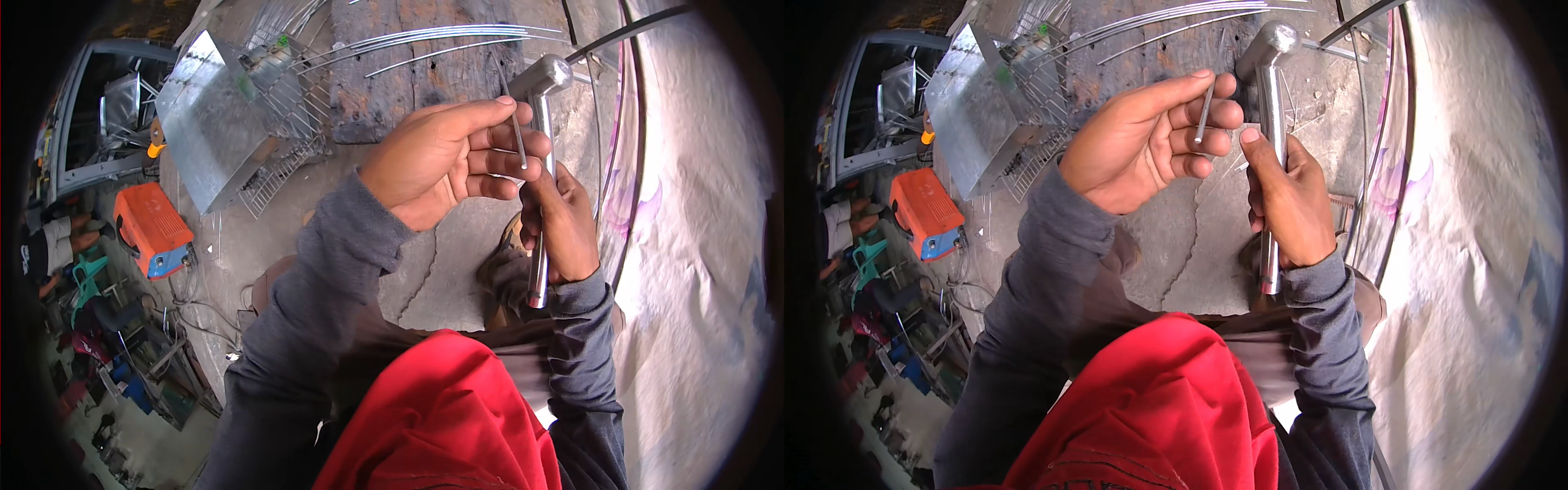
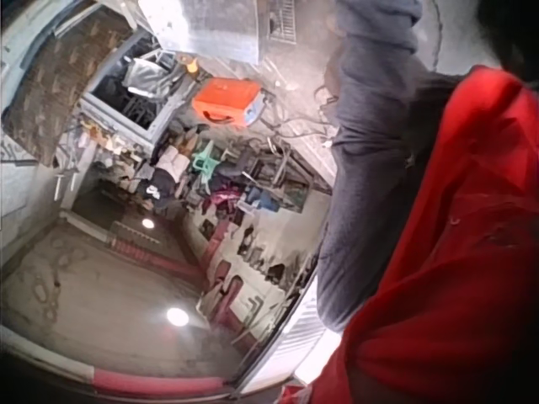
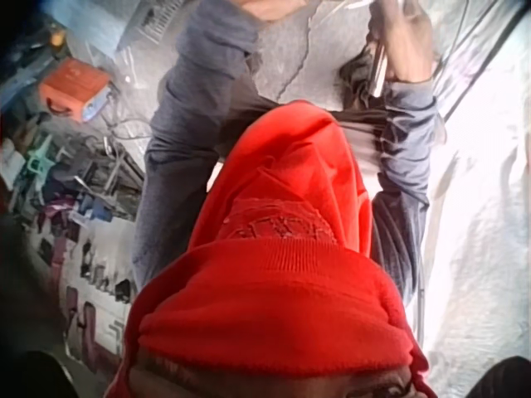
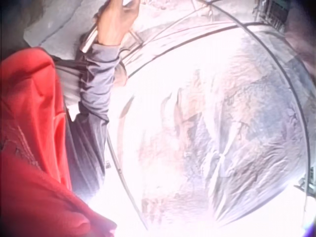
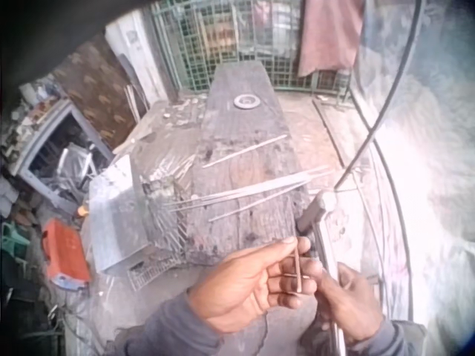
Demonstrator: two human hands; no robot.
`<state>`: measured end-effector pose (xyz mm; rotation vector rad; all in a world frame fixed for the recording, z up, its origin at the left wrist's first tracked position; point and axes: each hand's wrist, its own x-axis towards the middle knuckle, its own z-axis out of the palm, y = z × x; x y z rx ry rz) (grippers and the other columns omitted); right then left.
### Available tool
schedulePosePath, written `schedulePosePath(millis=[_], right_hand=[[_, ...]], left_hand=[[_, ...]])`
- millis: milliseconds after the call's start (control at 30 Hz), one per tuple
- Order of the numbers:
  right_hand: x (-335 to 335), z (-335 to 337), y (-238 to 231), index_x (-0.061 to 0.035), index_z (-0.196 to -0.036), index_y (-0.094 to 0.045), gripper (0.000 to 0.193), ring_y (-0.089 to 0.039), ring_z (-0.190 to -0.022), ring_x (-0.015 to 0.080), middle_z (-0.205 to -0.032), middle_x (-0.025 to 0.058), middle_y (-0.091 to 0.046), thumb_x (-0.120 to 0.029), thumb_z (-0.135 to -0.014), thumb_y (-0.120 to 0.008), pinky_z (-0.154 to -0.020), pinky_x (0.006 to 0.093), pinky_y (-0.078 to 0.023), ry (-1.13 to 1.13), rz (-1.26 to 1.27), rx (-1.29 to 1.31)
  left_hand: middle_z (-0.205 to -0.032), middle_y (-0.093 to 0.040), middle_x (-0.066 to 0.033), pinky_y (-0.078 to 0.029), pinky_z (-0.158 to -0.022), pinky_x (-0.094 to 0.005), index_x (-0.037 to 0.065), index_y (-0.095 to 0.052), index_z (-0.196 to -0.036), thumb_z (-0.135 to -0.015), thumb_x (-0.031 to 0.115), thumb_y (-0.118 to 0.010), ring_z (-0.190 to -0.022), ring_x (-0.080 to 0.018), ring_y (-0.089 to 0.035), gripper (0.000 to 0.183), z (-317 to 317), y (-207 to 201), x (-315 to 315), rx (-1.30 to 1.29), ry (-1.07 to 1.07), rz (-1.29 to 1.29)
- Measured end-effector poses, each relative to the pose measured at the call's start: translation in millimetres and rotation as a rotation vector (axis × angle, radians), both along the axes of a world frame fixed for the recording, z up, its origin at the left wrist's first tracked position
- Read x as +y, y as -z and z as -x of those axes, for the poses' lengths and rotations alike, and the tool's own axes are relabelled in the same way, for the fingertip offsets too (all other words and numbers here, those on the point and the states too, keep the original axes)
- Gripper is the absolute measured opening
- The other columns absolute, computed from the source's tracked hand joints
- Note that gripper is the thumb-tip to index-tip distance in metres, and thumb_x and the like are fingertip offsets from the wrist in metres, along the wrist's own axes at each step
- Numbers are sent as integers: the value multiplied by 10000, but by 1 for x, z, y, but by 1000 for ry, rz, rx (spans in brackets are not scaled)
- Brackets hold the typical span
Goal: Straighten or shape metal rods using a hammer on a wooden block workbench.
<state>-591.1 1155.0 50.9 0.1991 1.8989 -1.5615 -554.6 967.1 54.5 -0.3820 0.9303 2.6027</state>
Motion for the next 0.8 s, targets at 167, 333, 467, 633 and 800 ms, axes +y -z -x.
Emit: schedulePosePath(millis=[167,333,467,633,800], right_hand=[[2,-1,0,-57,-887,-524,405,-410,-444,50,-609,-35,-463,-434,-991,-630,-389,226,-348,-21,-2,-11],[1,-1,-1,-29,-1158,-573,386,-424,-475,51,-614,-38,-441,-392,-1029,-567,-407,217,-356,-49,-43,-17],[0,-1,1,-51,-895,-530,416,-429,-458,51,-621,-33,-467,-444,-993,-624,-398,226,-360,-22,-8,-3],[2,0,1,-51,-902,-535,411,-435,-461,50,-631,-31,-471,-442,-991,-627,-401,227,-368,-24,-9,-16],[1,0,0,-51,-917,-545,402,-436,-460,52,-634,-30,-471,-436,-988,-633,-401,226,-371,-22,-14,-13]], left_hand=[[-1059,-732,-55,-586,-723,-255,59,-625,-1237,-1061,324,-514,-919,-147,-722,337,5,0,4,-7,-28,-18],[-1071,-731,-75,-603,-733,-246,47,-623,-1228,-1059,303,-521,-944,-175,-732,323,9,1,8,4,-43,-64],[-1050,-738,-89,-629,-717,-245,16,-620,-1232,-1057,286,-518,-862,-155,-743,338,9,1,5,2,-72,-99],[-1015,-748,-89,-636,-698,-246,-6,-611,-1263,-1057,254,-504,-801,-125,-743,349,8,-1,2,-17,-78,-112],[-1006,-750,-91,-637,-708,-246,-9,-606,-1277,-1058,231,-480,-800,-122,-742,348,6,0,0,-28,-80,-108]])
